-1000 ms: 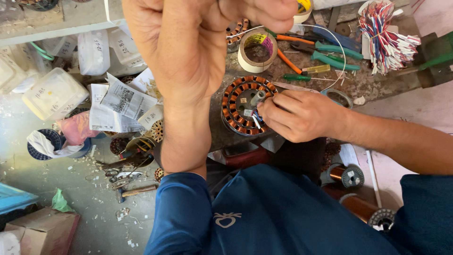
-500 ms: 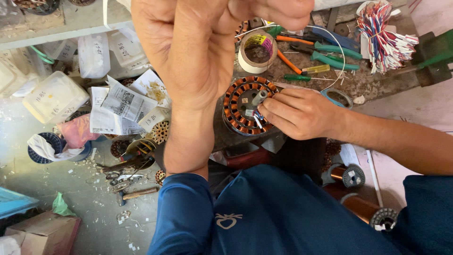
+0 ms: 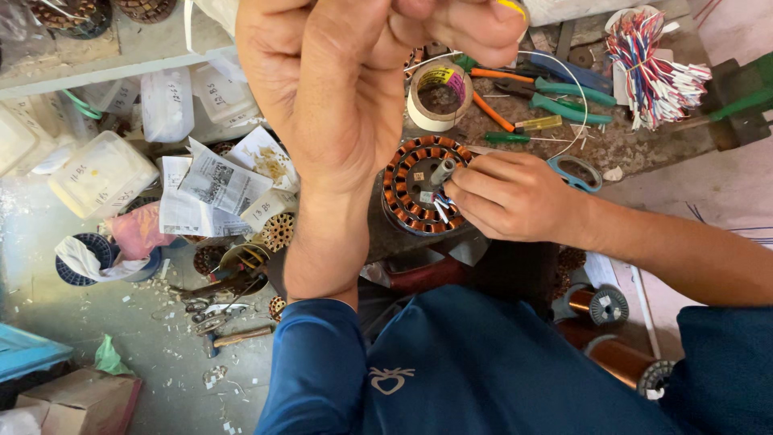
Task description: The person twists and connects colored wires to a circular copper-wound electrical component on a cluttered workbench. They use pliers to strip wire ends and secure connections, then apply electrical tape to insulate the joined wires.
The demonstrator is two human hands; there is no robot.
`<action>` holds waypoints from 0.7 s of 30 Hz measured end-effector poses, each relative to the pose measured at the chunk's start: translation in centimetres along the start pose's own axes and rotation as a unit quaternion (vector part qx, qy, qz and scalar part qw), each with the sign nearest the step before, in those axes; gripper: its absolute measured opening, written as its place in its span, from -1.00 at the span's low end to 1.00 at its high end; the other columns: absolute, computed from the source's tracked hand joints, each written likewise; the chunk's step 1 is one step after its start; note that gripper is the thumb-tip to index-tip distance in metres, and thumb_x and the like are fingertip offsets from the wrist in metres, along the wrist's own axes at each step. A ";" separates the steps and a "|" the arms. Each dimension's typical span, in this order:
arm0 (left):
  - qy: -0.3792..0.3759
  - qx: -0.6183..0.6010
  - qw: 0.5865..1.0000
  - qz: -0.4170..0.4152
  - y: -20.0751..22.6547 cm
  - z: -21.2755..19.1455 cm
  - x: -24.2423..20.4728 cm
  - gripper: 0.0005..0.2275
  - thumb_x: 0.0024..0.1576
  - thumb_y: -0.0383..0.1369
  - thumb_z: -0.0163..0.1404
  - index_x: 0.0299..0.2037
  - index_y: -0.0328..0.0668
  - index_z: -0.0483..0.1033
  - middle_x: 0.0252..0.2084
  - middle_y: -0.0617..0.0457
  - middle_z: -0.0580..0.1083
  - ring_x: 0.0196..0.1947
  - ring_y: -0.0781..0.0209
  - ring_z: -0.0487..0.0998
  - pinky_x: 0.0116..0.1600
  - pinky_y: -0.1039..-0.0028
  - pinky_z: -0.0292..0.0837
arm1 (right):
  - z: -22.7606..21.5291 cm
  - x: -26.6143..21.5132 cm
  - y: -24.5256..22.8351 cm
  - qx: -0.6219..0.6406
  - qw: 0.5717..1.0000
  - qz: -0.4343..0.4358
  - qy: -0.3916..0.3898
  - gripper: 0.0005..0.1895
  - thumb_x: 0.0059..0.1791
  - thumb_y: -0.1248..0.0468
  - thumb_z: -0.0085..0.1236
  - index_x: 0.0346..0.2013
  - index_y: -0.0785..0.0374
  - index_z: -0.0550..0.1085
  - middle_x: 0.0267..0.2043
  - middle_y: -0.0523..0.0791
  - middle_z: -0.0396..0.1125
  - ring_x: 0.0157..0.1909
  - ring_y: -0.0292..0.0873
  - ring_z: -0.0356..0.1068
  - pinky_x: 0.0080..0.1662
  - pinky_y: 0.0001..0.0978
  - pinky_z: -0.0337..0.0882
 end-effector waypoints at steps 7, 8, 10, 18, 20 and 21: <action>0.012 0.002 1.000 -0.011 -0.1 1.3 -0.2 -0.75 0.51 -0.45 -0.11 -0.17 -0.61 0.38 -0.24 -0.30 0.48 -0.22 -0.19 0.62 -0.06 0.07 0.58 | 0.2 0.2 -1.4 -0.081 0.993 -0.073 -0.034 -0.76 -0.16 0.33 0.22 -0.25 0.39 0.54 -0.25 -0.09 0.37 -0.30 -0.17 0.39 -0.20 -0.30 0.50; 0.006 0.007 1.000 -0.019 -0.2 1.7 -0.3 -0.74 0.51 -0.43 -0.11 -0.16 -0.60 0.38 -0.22 -0.31 0.49 -0.22 -0.16 0.62 -0.06 0.10 0.57 | 0.5 0.3 -1.3 -0.076 0.994 -0.072 -0.042 -0.78 -0.17 0.33 0.22 -0.27 0.38 0.53 -0.25 -0.09 0.37 -0.30 -0.17 0.39 -0.22 -0.30 0.49; -0.018 0.021 0.999 -0.047 -0.1 2.3 -0.4 -0.73 0.50 -0.39 -0.11 -0.14 -0.60 0.39 -0.16 -0.34 0.51 -0.21 -0.12 0.64 -0.03 0.17 0.59 | 0.7 0.3 -1.3 -0.074 0.993 -0.076 -0.049 -0.79 -0.15 0.32 0.22 -0.28 0.38 0.53 -0.26 -0.09 0.35 -0.31 -0.17 0.37 -0.25 -0.30 0.47; -0.078 0.042 0.995 -0.050 -0.2 3.7 -0.2 -0.67 0.51 -0.32 -0.13 -0.17 -0.57 0.36 -0.11 -0.38 0.50 -0.20 -0.09 0.64 -0.05 0.25 0.60 | 0.2 0.6 -1.1 -0.059 0.993 -0.085 -0.050 -0.76 -0.18 0.31 0.19 -0.27 0.37 0.52 -0.20 -0.09 0.37 -0.27 -0.16 0.38 -0.23 -0.31 0.47; -0.081 0.041 0.995 -0.052 -0.3 3.8 -0.4 -0.67 0.51 -0.32 -0.13 -0.18 -0.57 0.35 -0.12 -0.38 0.50 -0.21 -0.09 0.64 -0.06 0.24 0.61 | 0.4 0.5 -1.2 -0.059 0.992 -0.092 -0.063 -0.75 -0.19 0.31 0.20 -0.27 0.38 0.53 -0.21 -0.08 0.37 -0.27 -0.16 0.38 -0.24 -0.31 0.46; -0.079 0.040 0.995 -0.050 -0.2 3.7 -0.5 -0.67 0.51 -0.31 -0.14 -0.18 -0.56 0.35 -0.12 -0.38 0.50 -0.22 -0.09 0.64 -0.07 0.23 0.61 | 0.6 0.4 -1.3 -0.060 0.991 -0.096 -0.069 -0.75 -0.19 0.31 0.20 -0.27 0.38 0.53 -0.22 -0.08 0.37 -0.28 -0.16 0.37 -0.25 -0.32 0.46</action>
Point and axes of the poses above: each hand's wrist, its own x-axis towards the middle knuckle, its own z-axis out of the palm, y = z × x, the point moved 10 cm from there along x, towards the middle knuckle
